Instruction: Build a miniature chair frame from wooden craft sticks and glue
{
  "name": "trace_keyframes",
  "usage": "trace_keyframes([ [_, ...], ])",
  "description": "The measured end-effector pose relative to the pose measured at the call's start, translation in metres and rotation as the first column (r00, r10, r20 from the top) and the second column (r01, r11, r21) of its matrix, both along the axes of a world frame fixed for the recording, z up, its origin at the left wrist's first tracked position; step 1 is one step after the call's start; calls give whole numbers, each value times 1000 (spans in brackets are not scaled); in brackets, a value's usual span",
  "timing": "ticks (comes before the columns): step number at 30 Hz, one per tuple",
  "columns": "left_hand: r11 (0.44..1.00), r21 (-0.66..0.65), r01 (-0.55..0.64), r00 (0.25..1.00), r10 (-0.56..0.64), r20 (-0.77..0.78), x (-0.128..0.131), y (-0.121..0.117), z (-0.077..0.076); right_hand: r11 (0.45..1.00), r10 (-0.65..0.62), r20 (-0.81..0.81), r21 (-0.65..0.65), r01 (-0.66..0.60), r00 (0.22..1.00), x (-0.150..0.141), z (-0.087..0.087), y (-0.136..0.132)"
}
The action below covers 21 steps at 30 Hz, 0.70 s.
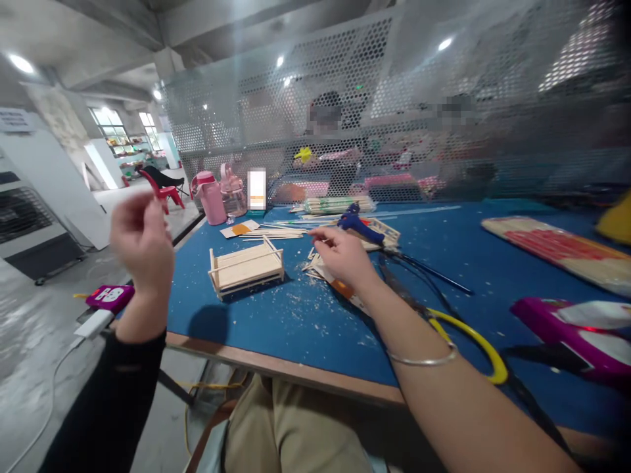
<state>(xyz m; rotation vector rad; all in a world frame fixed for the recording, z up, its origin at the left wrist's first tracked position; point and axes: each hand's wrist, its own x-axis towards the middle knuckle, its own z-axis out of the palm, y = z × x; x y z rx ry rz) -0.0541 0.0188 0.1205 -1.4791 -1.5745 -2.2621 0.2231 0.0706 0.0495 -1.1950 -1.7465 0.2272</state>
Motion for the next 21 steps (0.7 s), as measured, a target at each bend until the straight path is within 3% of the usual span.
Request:
trace_keyframes([
  [1,997,70,-35,997,30,69,-8,-7,-24,995,59,74,76,-65,995,-6,-1,-2],
  [2,999,24,-42,994,40,104,-14,-13,-49,982,109,154,138,-131,982,-12,-3,-4],
  [4,978,-208,16,998,-3,63,-20,-24,-90,955,164,311,189,-230,936,-24,-7,-7],
  [7,876,-465,124,986,-160,-39,-17,-34,-123,953,173,457,147,-266,872,-38,-13,-9],
  [10,826,-531,190,958,-274,-82,-14,-33,-123,957,154,456,154,-247,877,-41,-15,-9],
  [13,878,-458,137,965,-222,-138,-23,-9,-106,978,60,288,177,-114,956,-37,-13,-11],
  [15,888,-439,139,958,-233,-168,-35,16,-94,996,9,158,82,-22,987,-33,-12,-11],
  [17,805,-531,263,908,-393,-145,-49,43,-83,999,23,79,-43,-19,997,-33,-13,-11],
  [19,645,-607,464,817,-576,13,-59,64,-79,989,81,21,-127,-78,997,-36,-16,-10],
  [21,496,-613,615,720,-670,180,-65,76,-80,975,127,-39,-177,-132,991,-41,-19,-9],
])
